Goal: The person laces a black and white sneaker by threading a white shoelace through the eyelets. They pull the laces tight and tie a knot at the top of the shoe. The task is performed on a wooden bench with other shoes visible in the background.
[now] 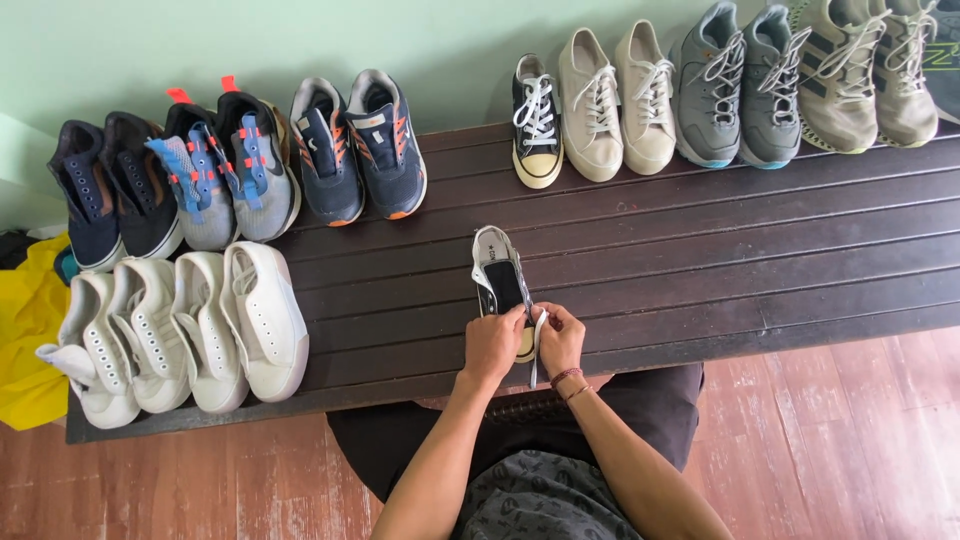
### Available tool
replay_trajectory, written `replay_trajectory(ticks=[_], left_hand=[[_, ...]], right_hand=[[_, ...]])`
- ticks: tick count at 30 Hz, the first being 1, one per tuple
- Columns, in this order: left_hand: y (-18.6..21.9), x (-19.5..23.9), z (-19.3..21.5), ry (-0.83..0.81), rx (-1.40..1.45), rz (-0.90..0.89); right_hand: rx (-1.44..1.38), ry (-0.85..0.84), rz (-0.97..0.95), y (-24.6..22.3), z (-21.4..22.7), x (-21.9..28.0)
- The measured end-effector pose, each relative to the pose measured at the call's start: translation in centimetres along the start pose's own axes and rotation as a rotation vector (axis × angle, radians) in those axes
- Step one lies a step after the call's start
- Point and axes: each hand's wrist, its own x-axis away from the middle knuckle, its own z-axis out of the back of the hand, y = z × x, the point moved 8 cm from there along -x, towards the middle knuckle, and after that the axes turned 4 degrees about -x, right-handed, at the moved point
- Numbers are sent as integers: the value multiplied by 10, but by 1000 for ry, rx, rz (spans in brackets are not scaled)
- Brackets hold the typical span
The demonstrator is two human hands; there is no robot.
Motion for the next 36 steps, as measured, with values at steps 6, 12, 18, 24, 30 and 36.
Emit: replay_trajectory(ticks=[6, 12, 18, 24, 30, 36], left_hand=[[2, 14, -6, 244, -39, -223], [2, 17, 0, 216, 155, -168], [6, 16, 6, 257, 170, -165], [3, 19, -12, 287, 31, -257], [7, 28, -7, 345, -3, -297], [-9, 28, 9, 193, 434, 60]], right_hand=[[-40, -103, -95, 3, 0, -7], [-75, -152, -137, 2, -2, -4], [-92, -153, -126, -2, -3, -6], [-107, -194, -142, -4, -4, -4], [-58, -273, -170, -12, 3, -4], [440, -164, 449, -95, 11, 8]])
